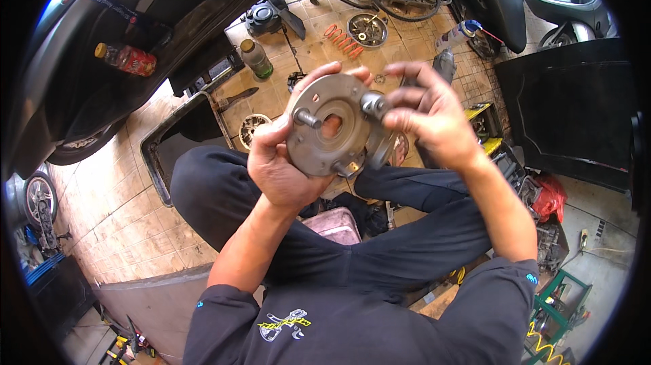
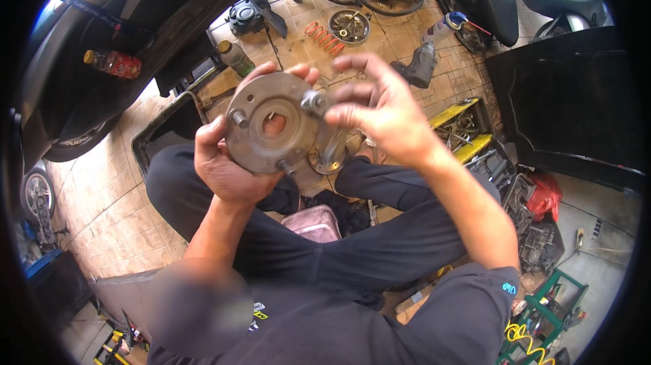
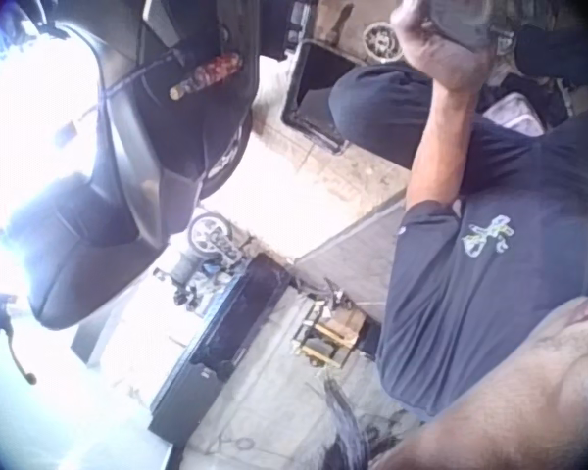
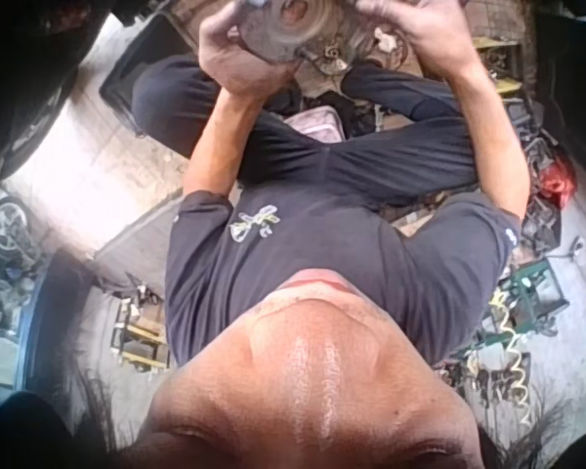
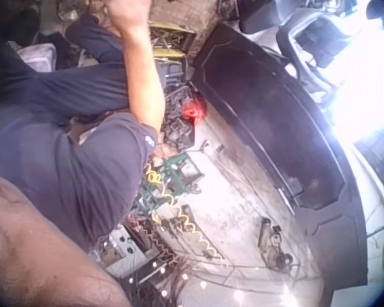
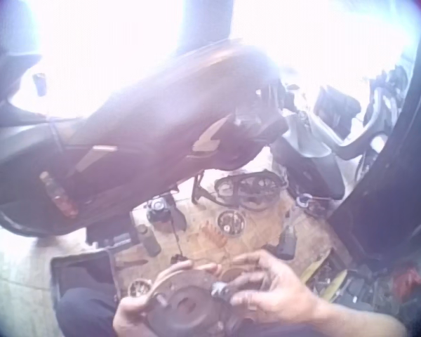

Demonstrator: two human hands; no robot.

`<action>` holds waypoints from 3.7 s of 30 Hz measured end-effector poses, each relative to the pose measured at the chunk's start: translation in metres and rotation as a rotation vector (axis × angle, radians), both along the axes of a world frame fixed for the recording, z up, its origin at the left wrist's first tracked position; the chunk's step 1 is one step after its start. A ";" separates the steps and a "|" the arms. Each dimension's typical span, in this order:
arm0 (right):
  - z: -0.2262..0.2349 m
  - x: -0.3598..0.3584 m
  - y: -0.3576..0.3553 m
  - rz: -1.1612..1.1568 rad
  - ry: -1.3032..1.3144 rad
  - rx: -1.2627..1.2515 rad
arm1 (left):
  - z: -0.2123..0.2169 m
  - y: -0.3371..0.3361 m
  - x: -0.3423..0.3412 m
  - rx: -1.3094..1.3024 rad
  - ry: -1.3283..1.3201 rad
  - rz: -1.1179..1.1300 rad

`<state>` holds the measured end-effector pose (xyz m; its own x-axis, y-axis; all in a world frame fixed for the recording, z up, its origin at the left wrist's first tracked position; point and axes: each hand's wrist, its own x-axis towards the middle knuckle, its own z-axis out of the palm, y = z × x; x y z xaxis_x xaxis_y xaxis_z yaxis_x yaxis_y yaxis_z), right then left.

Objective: The person assembles clutch components by placing small metal pieces into a clutch housing and then attaching circular metal plates together.

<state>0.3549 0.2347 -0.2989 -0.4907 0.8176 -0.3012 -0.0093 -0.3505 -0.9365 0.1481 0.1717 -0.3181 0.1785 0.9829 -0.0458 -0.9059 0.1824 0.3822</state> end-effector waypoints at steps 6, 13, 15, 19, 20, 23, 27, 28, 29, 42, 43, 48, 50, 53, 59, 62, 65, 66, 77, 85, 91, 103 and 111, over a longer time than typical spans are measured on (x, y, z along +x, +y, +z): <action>0.058 -0.020 0.054 0.377 -0.262 0.405 | 0.006 -0.003 -0.018 -0.081 -0.160 -0.219; 0.025 -0.092 0.072 0.496 -0.096 0.592 | 0.001 -0.003 -0.050 -0.345 0.294 -0.069; -0.029 -0.093 0.098 0.151 0.091 0.460 | 0.005 0.003 -0.058 -0.266 0.275 -0.022; -0.203 -0.083 0.101 0.131 -0.583 0.288 | -0.008 0.003 -0.100 -0.184 0.008 0.289; -0.256 -0.068 0.088 0.126 -0.719 0.448 | -0.007 0.006 -0.100 -0.131 -0.099 0.298; -0.328 -0.076 0.045 0.335 -0.793 0.494 | -0.003 0.003 -0.115 -0.169 0.017 0.424; -0.345 -0.087 0.039 0.270 -0.888 0.590 | -0.012 0.005 -0.113 -0.222 0.208 0.552; -0.349 -0.085 0.044 0.179 -0.891 0.619 | -0.011 0.004 -0.112 -0.235 0.223 0.538; -0.350 -0.083 0.050 0.136 -0.881 0.524 | -0.011 0.004 -0.112 -0.242 0.225 0.540; -0.334 -0.099 0.100 0.446 -1.267 0.227 | -0.002 0.012 -0.091 -0.376 0.258 0.650; -0.335 -0.102 0.094 0.450 -1.261 0.223 | -0.003 0.011 -0.093 -0.420 0.245 0.638; -0.341 -0.099 0.084 0.422 -1.289 0.050 | -0.012 0.010 -0.089 -0.445 0.368 0.595; -0.344 -0.100 0.082 0.415 -1.302 0.079 | -0.014 0.012 -0.079 -0.456 0.463 0.589; -0.344 -0.100 0.076 0.346 -1.285 0.183 | -0.018 0.014 -0.072 -0.446 0.416 0.513; -0.327 -0.077 0.083 -0.114 -0.857 0.542 | -0.021 0.014 -0.068 -0.489 0.268 0.445; -0.283 -0.068 0.108 -0.316 -0.580 0.502 | -0.020 0.011 -0.068 -0.487 0.230 0.425; -0.216 -0.056 0.139 -0.475 0.128 0.086 | -0.023 0.012 -0.065 -0.473 0.179 0.390; -0.184 -0.057 0.143 -0.407 0.339 -0.034 | -0.022 0.013 -0.065 -0.483 0.137 0.377; -0.034 -0.104 0.090 0.001 0.577 0.090 | -0.028 0.015 -0.052 -0.438 0.240 0.344; -0.050 -0.136 0.067 -0.115 0.682 0.139 | -0.023 0.015 -0.057 -0.361 0.330 0.489; -0.058 -0.140 0.063 -0.177 0.688 0.211 | -0.027 0.016 -0.064 -0.367 0.365 0.469; -0.054 -0.134 0.080 -0.065 0.349 0.076 | -0.015 0.011 -0.069 -0.304 0.108 0.400; -0.043 -0.133 0.108 0.501 0.097 0.177 | -0.011 0.014 -0.062 -0.381 0.428 0.223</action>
<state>0.2218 0.3431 -0.3414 -0.8523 0.5106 -0.1138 0.0289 -0.1713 -0.9848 0.0864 0.1858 -0.3295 -0.1416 0.8948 -0.4235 -0.7186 0.2013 0.6656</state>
